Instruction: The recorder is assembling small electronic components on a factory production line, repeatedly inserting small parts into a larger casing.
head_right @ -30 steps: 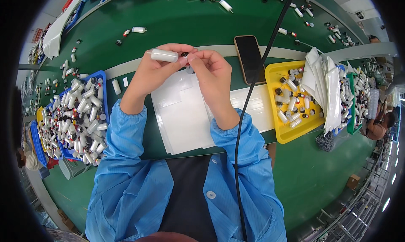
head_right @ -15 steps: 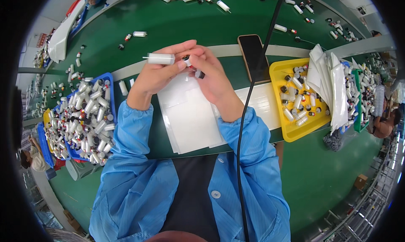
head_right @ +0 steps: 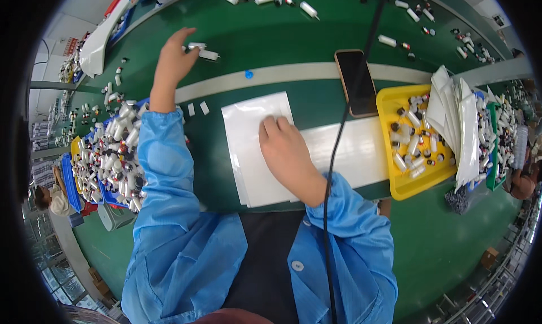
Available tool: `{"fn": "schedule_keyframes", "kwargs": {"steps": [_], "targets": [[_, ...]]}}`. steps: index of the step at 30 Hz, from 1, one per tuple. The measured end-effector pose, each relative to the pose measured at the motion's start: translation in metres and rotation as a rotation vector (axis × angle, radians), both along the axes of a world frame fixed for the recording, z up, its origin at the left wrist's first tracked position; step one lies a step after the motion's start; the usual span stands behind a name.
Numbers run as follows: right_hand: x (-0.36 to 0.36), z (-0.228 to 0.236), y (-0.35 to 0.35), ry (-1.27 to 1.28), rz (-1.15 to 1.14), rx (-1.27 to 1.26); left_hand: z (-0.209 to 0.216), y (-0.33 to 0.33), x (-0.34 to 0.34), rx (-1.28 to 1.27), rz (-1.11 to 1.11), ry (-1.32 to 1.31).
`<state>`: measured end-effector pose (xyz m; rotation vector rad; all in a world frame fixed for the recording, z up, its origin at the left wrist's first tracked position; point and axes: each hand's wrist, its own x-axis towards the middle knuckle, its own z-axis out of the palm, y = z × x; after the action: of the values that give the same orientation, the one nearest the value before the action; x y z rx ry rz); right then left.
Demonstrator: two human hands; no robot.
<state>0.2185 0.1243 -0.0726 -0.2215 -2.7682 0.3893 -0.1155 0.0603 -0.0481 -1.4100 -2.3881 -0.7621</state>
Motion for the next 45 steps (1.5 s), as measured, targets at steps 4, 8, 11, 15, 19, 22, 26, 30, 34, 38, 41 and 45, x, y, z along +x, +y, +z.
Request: {"fn": "schedule_keyframes", "kwargs": {"steps": [4, 8, 11, 15, 19, 22, 26, 30, 34, 38, 41, 45], "targets": [[0.003, -0.002, -0.003, 0.007, -0.032, 0.024, -0.006, 0.066, -0.009, -0.076, -0.034, -0.276], [-0.001, 0.000, -0.003, -0.004, -0.050, -0.079, -0.066, 0.121, -0.093, 0.018, 0.048, -0.289], [0.000, -0.005, 0.001, 0.030, -0.004, -0.126, -0.090, 0.146, -0.144, 0.146, 0.453, -0.573], [0.007, 0.000, 0.008, 0.056, -0.010, -0.077, -0.070, 0.192, -0.122, -0.309, 0.472, -0.534], [0.009, -0.004, 0.007, 0.066, -0.001, -0.025, -0.069, 0.185, -0.110, -0.216, 0.498, -0.553], [0.010, -0.011, 0.003, 0.099, 0.032, -0.059, -0.086, 0.154, -0.129, 0.254, 0.124, -0.967], [0.009, -0.011, 0.003, 0.077, -0.034, -0.106, -0.019, 0.122, -0.035, 0.666, -0.069, -1.158], [0.009, -0.017, 0.000, 0.077, -0.070, -0.162, 0.027, 0.064, 0.071, 0.860, -0.008, -1.436], [0.011, -0.024, 0.002, 0.127, -0.030, -0.121, -0.006, 0.039, 0.152, 0.830, -0.129, -1.717], [0.013, -0.018, 0.002, 0.127, -0.063, -0.131, -0.047, 0.036, 0.180, 0.814, -0.132, -1.665], [0.015, -0.023, 0.007, 0.234, -0.067, -0.106, -0.056, 0.034, 0.180, 0.782, -0.234, -1.613], [0.017, -0.023, 0.007, 0.285, -0.125, -0.253, -0.061, 0.032, 0.185, 0.745, -0.316, -1.510]]}}
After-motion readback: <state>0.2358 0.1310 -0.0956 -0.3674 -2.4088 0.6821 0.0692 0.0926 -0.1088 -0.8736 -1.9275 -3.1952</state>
